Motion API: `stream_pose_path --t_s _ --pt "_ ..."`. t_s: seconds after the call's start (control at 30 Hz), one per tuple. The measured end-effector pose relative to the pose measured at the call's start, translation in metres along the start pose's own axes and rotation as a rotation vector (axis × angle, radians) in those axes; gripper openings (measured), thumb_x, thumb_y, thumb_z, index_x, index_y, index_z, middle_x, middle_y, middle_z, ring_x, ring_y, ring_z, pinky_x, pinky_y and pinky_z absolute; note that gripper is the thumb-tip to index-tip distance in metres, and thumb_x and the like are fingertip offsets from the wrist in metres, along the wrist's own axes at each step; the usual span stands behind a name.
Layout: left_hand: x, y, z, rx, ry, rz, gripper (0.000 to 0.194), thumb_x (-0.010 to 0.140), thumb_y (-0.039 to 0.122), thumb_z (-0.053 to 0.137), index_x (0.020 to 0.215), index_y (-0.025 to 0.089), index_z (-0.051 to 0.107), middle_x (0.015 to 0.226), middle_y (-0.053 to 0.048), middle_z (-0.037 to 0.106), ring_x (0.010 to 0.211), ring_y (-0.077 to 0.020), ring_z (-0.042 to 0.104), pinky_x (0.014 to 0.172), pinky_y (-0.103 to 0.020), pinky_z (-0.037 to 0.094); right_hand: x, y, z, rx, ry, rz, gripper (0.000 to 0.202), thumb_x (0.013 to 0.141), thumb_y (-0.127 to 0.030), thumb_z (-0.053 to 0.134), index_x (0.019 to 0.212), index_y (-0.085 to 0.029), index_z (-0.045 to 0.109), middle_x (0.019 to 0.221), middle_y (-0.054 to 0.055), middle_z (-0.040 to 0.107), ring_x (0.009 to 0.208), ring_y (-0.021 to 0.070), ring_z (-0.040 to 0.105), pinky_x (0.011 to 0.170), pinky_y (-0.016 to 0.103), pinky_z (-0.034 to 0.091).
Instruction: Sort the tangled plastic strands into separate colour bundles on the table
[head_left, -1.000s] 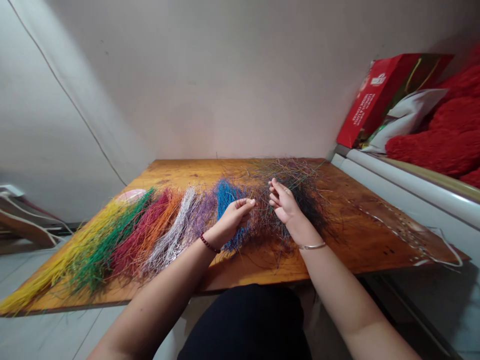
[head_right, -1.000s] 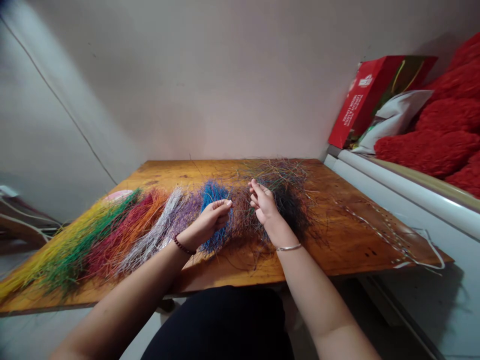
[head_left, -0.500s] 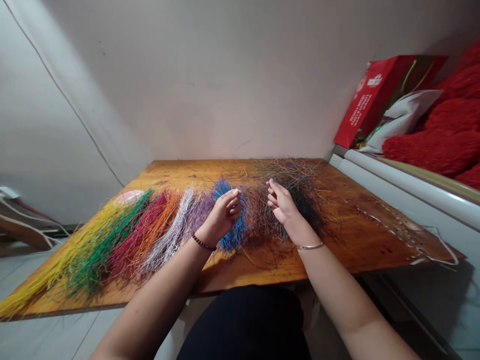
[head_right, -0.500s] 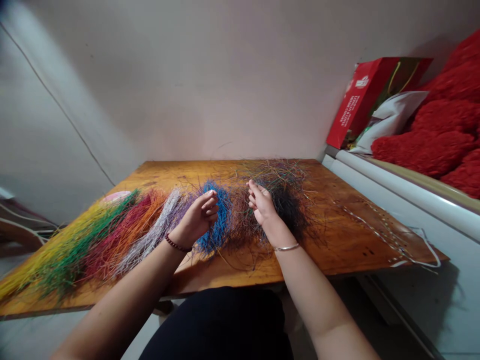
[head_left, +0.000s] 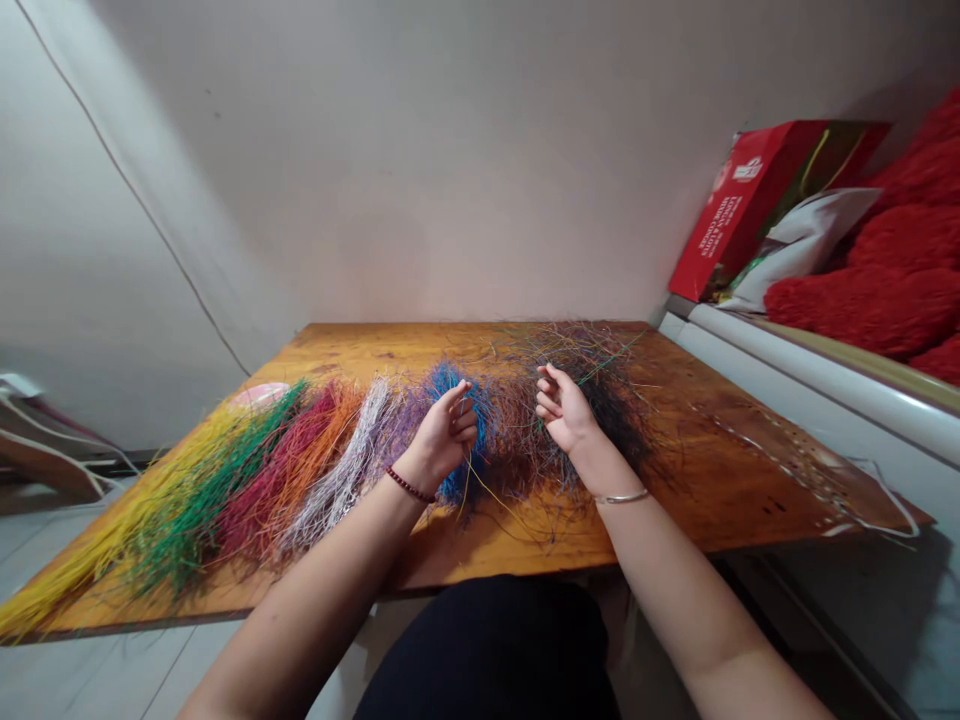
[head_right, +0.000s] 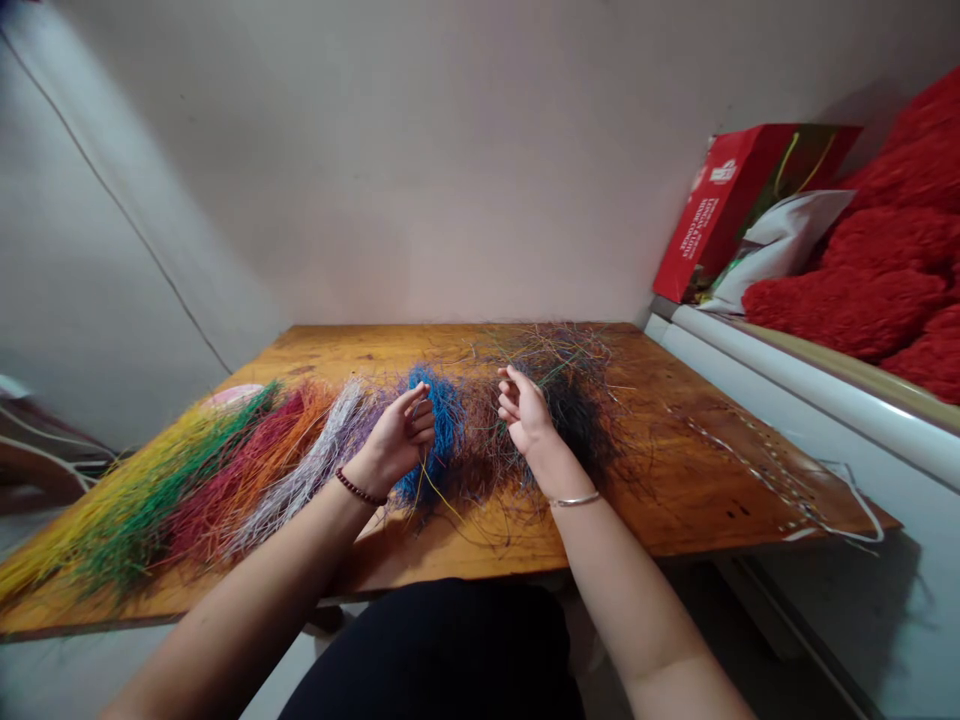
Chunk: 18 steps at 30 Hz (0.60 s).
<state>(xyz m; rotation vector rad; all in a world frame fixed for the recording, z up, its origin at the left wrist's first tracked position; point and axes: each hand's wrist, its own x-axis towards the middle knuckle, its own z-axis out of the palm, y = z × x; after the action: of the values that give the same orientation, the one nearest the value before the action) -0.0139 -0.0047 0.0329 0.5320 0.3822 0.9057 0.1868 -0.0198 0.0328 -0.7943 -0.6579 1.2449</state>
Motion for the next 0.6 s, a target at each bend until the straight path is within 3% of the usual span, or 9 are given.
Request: stream_pose_path --t_s 0.23,0.6 --pt "0.0022 -0.0029 -0.0025 -0.019 0.021 0.010 0.028 0.080 0.024 0.069 0.074 0.018 0.042 0.051 0.010 0.027 0.037 -0.0029 0.021 0.035 -0.017 0.009 -0.0015 -0.0013 0.0017 0.003 0.003 0.015 0.025 0.069 -0.038 0.072 0.081 -0.020 0.061 0.057 -0.009 0.044 0.036 0.0017 0.015 0.035 0.021 0.010" --pt "0.0020 -0.0046 -0.0018 0.050 0.012 0.042 0.046 0.075 0.037 0.076 0.066 0.019 0.034 0.051 0.010 0.025 0.038 -0.0023 0.020 0.035 -0.018 0.009 -0.0029 -0.0023 0.0031 -0.034 -0.004 0.020 0.024 0.069 -0.040 0.069 0.080 -0.021 0.059 0.056 -0.009 0.041 0.037 0.0031 0.012 0.036 0.022 0.010"
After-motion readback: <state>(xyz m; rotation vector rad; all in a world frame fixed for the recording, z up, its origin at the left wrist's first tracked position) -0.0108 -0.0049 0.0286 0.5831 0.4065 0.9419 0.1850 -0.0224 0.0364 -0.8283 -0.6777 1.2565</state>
